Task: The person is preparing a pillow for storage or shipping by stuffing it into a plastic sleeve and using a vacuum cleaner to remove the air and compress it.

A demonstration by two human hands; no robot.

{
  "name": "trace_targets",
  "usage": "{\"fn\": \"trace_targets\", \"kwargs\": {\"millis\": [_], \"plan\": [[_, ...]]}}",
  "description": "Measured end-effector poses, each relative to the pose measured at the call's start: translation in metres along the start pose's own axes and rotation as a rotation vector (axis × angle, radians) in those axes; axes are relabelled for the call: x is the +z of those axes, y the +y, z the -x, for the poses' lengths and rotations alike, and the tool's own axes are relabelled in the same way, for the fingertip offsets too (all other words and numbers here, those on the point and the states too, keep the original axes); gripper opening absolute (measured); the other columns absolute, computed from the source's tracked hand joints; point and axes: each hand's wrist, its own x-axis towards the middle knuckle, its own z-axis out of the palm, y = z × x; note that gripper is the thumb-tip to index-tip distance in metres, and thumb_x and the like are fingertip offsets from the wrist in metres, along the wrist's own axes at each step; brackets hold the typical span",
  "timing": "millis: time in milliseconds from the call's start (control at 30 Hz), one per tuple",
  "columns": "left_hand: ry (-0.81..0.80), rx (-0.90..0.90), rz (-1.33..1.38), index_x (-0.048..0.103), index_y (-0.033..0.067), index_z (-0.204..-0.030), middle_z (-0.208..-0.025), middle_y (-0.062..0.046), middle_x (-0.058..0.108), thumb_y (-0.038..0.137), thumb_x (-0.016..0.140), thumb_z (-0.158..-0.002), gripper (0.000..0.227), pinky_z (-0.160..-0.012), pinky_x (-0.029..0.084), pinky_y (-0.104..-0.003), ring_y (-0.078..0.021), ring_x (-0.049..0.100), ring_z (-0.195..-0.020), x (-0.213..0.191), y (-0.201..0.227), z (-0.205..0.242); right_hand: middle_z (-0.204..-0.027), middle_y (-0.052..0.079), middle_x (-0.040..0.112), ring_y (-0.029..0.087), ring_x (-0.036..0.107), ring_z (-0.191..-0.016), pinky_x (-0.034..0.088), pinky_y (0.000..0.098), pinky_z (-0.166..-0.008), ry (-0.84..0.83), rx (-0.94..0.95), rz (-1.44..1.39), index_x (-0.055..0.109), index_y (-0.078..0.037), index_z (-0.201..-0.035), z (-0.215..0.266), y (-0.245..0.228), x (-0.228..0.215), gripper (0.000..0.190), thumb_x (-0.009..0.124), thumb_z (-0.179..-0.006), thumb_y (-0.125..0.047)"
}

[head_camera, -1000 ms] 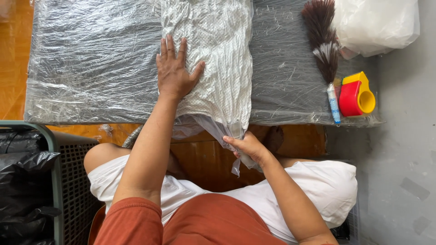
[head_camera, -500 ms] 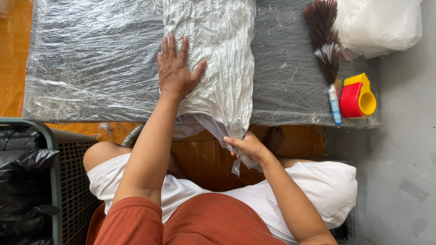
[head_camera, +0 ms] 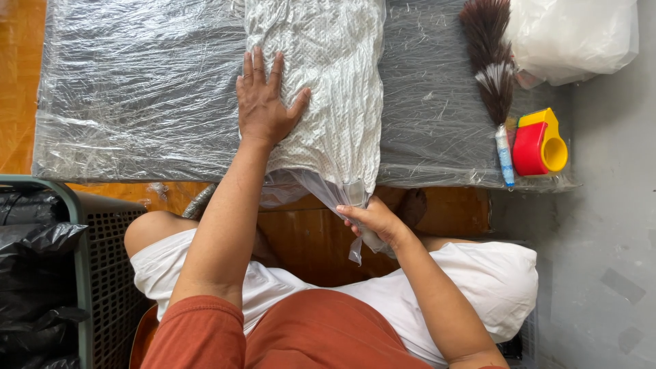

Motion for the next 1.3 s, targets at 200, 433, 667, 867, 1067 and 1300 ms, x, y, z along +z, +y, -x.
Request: {"fn": "trace_targets", "kwargs": {"millis": [200,433,667,867,1067,1300], "plan": [[-0.008,-0.004,-0.006,0.037,0.0171,-0.161,-0.166,-0.019,0.016,0.073,0.050,-0.098,0.085,-0.122,0.020,-0.058,-0.0351,0.009,-0.153,0.000,0.000,0.000,-0.068,0.008,0.058,0.012,0.050,-0.048,0.041,0.0220,-0.042,0.021,-0.016,0.035,0.067,0.004,-0.101,-0.001,0.002,0.000,0.037,0.079,-0.082,-0.025],[-0.031,-0.006,-0.035,0.033,0.0165,-0.162,-0.166,-0.020,0.013,0.075,0.045,-0.099,0.087,-0.121,0.020,-0.059,-0.0356,0.007,-0.153,0.002,-0.002,-0.003,-0.063,0.007,0.056,0.011,0.048,-0.045,0.041,0.0222,-0.041,-0.010,-0.035,-0.045,0.064,0.003,-0.095,0.002,0.009,-0.005,0.028,0.077,-0.086,-0.020],[-0.102,-0.034,-0.018,0.029,0.0192,-0.164,-0.168,-0.016,0.006,0.078,0.040,-0.097,0.090,-0.121,0.017,-0.060,-0.0331,0.002,-0.154,0.000,-0.002,-0.005,-0.062,0.006,0.055,0.010,0.048,-0.045,0.041,0.0222,-0.042,-0.034,-0.055,-0.058,0.062,0.001,-0.092,0.005,0.007,-0.009,0.029,0.079,-0.085,-0.022],[0.102,-0.093,0.284,0.001,0.0082,-0.162,-0.170,-0.018,0.003,0.058,0.038,-0.114,0.078,-0.131,0.023,-0.051,-0.0348,0.007,-0.159,0.022,-0.040,-0.007,-0.061,0.006,0.056,0.012,0.051,-0.046,0.042,0.0226,-0.043,-0.053,-0.061,-0.013,0.064,0.000,-0.090,0.004,0.003,-0.010,0.026,0.078,-0.086,-0.022],[-0.136,-0.591,0.260,0.067,0.0085,-0.125,-0.117,-0.020,0.067,0.087,0.035,-0.093,0.090,-0.096,0.050,-0.056,-0.0412,0.063,-0.118,0.027,-0.072,-0.003,-0.055,0.015,0.055,0.018,0.053,-0.038,0.046,0.0363,-0.033,0.042,-0.135,-0.056,0.060,0.004,-0.079,-0.007,0.014,-0.009,0.030,0.083,-0.082,-0.015],[-0.257,-0.570,0.274,0.055,0.0106,-0.134,-0.123,-0.024,0.065,0.100,0.047,-0.080,0.105,-0.095,0.052,-0.058,-0.0430,0.063,-0.120,0.036,-0.069,-0.019,-0.055,0.015,0.054,0.018,0.052,-0.038,0.046,0.0369,-0.033,0.022,-0.175,-0.104,0.060,0.004,-0.080,0.003,0.009,-0.014,0.028,0.083,-0.083,-0.014]]}}
